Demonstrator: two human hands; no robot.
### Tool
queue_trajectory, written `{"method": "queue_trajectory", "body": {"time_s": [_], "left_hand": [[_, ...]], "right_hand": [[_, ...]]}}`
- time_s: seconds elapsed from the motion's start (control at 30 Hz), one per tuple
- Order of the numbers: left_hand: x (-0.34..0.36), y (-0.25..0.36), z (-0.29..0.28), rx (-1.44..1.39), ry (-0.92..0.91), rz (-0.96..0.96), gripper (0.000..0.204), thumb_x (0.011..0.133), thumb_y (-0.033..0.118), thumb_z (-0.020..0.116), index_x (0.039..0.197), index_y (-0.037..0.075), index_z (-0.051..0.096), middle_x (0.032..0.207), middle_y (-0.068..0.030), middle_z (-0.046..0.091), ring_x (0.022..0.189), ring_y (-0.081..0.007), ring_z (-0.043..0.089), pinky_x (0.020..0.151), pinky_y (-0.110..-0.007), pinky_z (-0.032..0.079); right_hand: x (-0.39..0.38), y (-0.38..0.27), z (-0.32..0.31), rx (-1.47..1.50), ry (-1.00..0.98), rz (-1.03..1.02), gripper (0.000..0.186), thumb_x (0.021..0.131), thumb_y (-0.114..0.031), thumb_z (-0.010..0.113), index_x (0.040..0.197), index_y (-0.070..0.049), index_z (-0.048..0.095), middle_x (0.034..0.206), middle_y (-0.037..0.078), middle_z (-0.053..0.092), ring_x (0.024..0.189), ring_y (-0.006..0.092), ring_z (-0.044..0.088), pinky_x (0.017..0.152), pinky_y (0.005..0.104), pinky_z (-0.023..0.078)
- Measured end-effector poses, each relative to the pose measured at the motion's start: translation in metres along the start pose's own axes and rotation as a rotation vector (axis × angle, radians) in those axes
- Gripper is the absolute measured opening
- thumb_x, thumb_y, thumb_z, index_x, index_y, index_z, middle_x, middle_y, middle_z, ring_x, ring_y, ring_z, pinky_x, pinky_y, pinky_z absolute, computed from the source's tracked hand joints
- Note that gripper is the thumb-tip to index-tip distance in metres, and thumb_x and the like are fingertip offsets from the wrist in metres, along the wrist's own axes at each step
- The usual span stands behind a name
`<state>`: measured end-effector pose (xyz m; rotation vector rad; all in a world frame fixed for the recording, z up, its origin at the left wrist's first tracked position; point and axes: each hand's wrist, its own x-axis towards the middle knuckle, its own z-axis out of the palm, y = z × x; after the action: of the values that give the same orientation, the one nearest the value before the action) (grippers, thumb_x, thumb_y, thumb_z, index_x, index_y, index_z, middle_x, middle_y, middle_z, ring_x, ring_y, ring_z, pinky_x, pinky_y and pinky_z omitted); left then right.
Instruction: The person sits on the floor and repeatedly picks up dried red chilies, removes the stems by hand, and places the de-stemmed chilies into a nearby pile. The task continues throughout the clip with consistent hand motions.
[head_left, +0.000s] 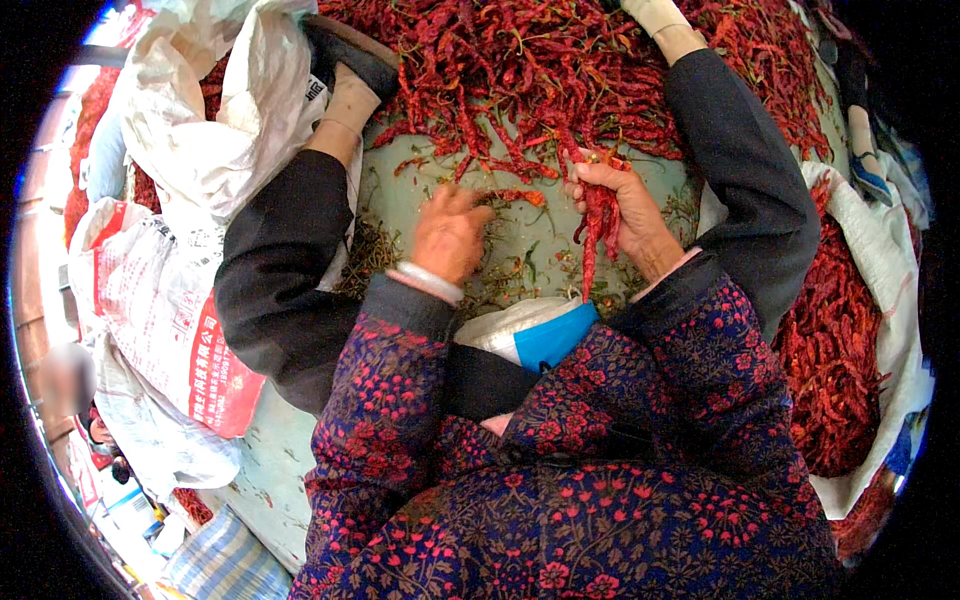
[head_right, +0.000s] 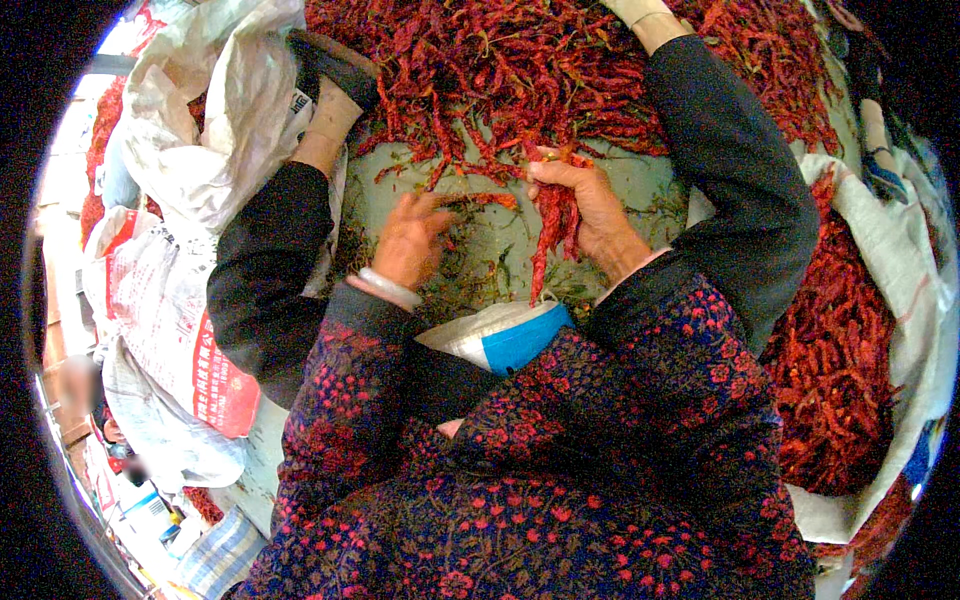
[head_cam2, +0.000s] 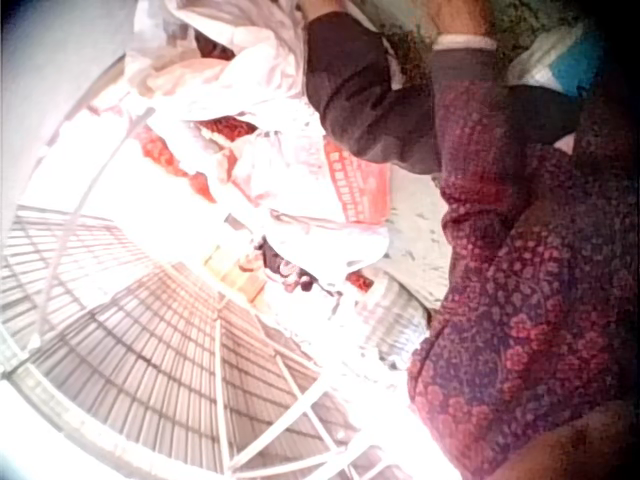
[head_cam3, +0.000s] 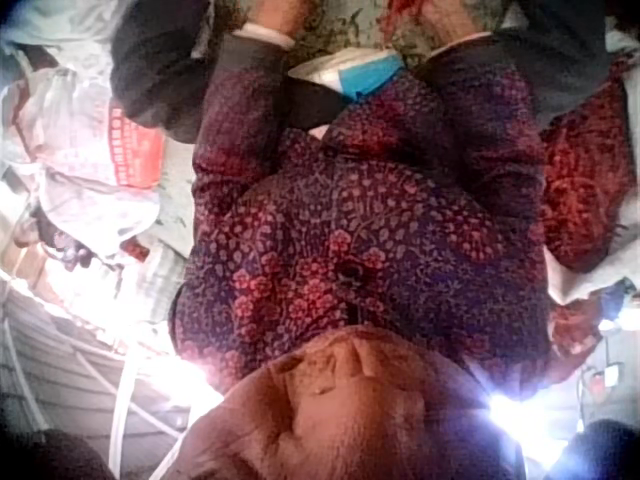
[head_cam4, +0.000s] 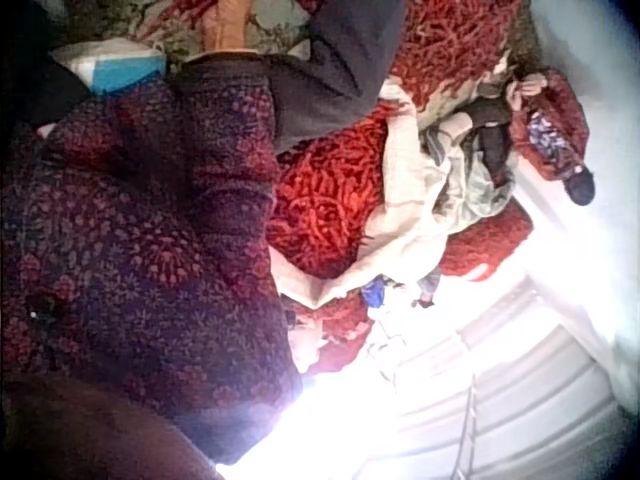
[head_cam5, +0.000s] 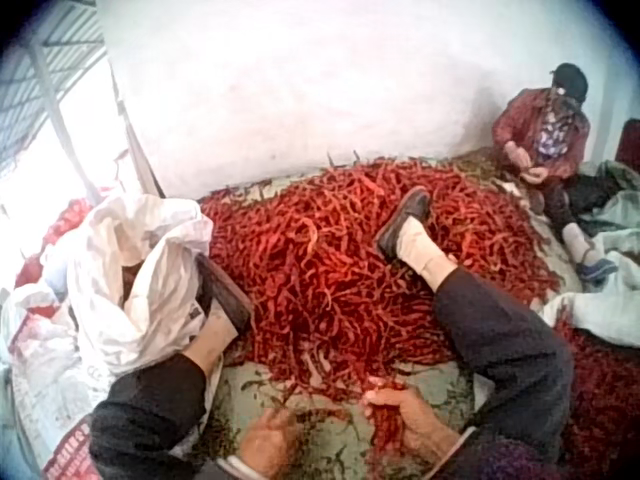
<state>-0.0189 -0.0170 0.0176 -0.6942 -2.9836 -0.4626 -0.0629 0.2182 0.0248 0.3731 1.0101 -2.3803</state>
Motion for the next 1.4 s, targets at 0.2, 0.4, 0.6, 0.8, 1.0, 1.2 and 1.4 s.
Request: {"method": "queue_trajectory", "body": {"time_s": [0.2,0.4,0.6,0.8,1.0,1.2,1.4], "left_hand": [[0.032,0.031,0.034,0.118,-0.060,0.261,0.014,0.065,0.012,0.056,0.074,0.010,0.067,0.108,-0.0053,0.055,0.111,-0.0270,0.041,0.083,-0.041,0.036],[0.045,0.033,0.039,0.215,-0.180,0.389,0.012,0.066,0.014,0.054,0.067,0.010,0.066,0.106,-0.0045,0.056,0.107,-0.0251,0.043,0.080,-0.039,0.037],[0.058,0.015,0.051,0.251,0.010,0.442,0.010,0.064,0.013,0.055,0.072,0.011,0.062,0.087,-0.0035,0.053,0.095,-0.0223,0.045,0.071,-0.033,0.041],[0.071,0.005,0.036,-0.080,0.276,0.230,0.013,0.063,0.005,0.057,0.076,0.007,0.056,0.080,-0.0065,0.050,0.081,-0.0240,0.050,0.062,-0.036,0.045],[0.071,-0.008,-0.005,-1.131,0.347,-0.335,0.029,0.066,-0.011,0.053,0.091,0.002,0.056,0.075,-0.0017,0.050,0.064,-0.0101,0.052,0.053,-0.024,0.044],[0.050,-0.009,-0.020,-1.381,0.273,-0.467,0.029,0.070,-0.008,0.059,0.098,0.000,0.057,0.073,-0.0017,0.055,0.059,-0.0106,0.053,0.045,-0.022,0.044],[0.036,-0.006,-0.024,-1.453,0.132,-0.521,0.010,0.074,-0.003,0.059,0.083,0.000,0.060,0.073,-0.0053,0.060,0.059,-0.0135,0.058,0.048,-0.024,0.048]], "right_hand": [[0.003,0.002,-0.011,-0.015,0.070,0.034,0.025,0.076,-0.012,0.062,0.098,-0.003,0.055,0.074,0.003,0.061,0.062,0.0108,0.058,0.054,0.0220,0.048],[-0.001,0.000,0.001,-0.008,0.066,-0.030,0.022,0.075,-0.010,0.061,0.095,-0.002,0.057,0.080,0.006,0.063,0.065,0.0113,0.059,0.055,0.0224,0.048],[0.001,-0.001,0.000,-0.051,0.078,-0.038,0.026,0.074,-0.006,0.061,0.100,-0.001,0.055,0.081,0.007,0.062,0.065,0.0131,0.058,0.059,0.0236,0.048],[0.001,0.000,0.002,0.023,0.027,-0.072,0.020,0.074,-0.003,0.061,0.093,0.001,0.058,0.079,0.007,0.061,0.064,0.0143,0.058,0.059,0.0245,0.047],[0.004,-0.002,-0.002,-0.025,-0.029,-0.021,0.031,0.077,-0.006,0.061,0.105,0.002,0.052,0.084,0.004,0.058,0.066,0.0121,0.058,0.053,0.0217,0.048],[0.003,-0.012,0.002,-0.049,0.008,-0.055,0.024,0.077,-0.008,0.061,0.099,0.002,0.055,0.081,0.005,0.059,0.065,0.0121,0.058,0.053,0.0223,0.048],[0.001,-0.024,-0.003,-0.028,-0.078,-0.057,0.022,0.076,-0.013,0.061,0.092,0.002,0.058,0.077,0.005,0.061,0.065,0.0111,0.058,0.057,0.0214,0.048]]}}
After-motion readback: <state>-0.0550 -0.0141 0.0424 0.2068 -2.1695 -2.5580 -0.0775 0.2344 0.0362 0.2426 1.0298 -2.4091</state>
